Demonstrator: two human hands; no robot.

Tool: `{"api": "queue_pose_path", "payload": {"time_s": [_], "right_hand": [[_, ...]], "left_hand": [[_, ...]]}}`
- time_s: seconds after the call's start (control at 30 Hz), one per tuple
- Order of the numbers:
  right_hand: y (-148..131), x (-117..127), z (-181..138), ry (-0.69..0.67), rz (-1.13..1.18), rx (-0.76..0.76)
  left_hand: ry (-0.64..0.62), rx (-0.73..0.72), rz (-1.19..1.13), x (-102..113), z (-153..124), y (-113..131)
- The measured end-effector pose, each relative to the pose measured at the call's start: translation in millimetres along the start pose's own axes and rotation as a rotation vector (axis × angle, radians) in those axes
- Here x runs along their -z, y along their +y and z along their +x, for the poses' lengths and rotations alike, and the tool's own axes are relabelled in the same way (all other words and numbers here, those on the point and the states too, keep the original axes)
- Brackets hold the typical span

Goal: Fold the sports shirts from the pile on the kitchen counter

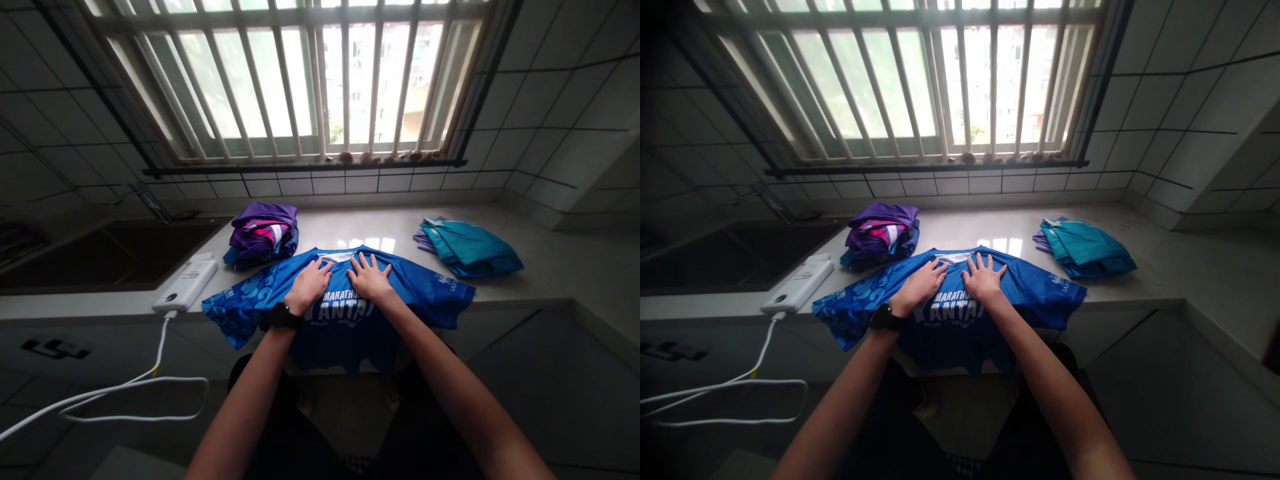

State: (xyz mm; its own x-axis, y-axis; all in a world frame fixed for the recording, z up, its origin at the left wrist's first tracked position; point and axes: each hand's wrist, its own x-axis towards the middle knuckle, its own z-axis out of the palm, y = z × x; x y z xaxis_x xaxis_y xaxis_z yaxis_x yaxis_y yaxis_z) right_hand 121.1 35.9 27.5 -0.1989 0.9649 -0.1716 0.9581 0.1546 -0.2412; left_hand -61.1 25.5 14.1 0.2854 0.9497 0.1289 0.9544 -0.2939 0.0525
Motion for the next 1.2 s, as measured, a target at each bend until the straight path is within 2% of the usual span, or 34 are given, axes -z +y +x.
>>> {"api": "queue_pose_path", "payload": {"time_s": [0.1,0.23,0.33,0.4,0.47,0.53,0.6,0.7,0.8,0.93,1.1,1.2], "right_hand": [[5.0,6.2,22.3,-0.016,-0.008,0.008],[8.3,22.2,51.1,0.010,-0.002,0.110],[13.4,33.8,51.3,0.076,0.070,0.173],[27.9,39.1,38.1,0.205,0.128,0.141],[55.7,42.4,17.9,0.372,0.152,0.012],[92.7,44.3,-3.5,0.464,0.131,-0.235],[129.1,44.1,-20.8,0.443,0.106,-0.464],[164.2,39.1,-33.3,0.357,0.071,-0.599],[174.2,31.2,-32.3,0.386,0.031,-0.553],[176.3,25.3,-23.6,0.489,0.161,-0.431],[178.2,36.2,-13.1,0.751,0.406,-0.360],[165.1,50.8,-16.1,0.897,0.482,-0.245]], "left_hand": [[0.011,0.026,-0.016,-9.8,16.6,-10.6],[-0.002,0.181,-0.019,-10.2,36.4,-8.6],[-0.001,0.224,-0.028,-8.4,41.9,-6.2],[0.000,0.210,-0.029,-9.0,42.0,-7.3],[-0.008,0.198,-0.032,-10.9,41.8,-10.0],[-0.014,0.187,-0.035,-13.1,42.9,-13.8],[-0.017,0.149,-0.032,-14.6,45.1,-18.4],[-0.030,0.029,-0.017,-15.7,47.7,-25.4],[-0.014,-0.056,-0.001,-16.9,46.8,-29.5],[0.094,-0.035,-0.029,-21.0,44.1,-29.9],[0.109,0.000,-0.054,-25.1,45.6,-30.3],[0.101,0.007,-0.062,-24.9,45.7,-30.7]]}}
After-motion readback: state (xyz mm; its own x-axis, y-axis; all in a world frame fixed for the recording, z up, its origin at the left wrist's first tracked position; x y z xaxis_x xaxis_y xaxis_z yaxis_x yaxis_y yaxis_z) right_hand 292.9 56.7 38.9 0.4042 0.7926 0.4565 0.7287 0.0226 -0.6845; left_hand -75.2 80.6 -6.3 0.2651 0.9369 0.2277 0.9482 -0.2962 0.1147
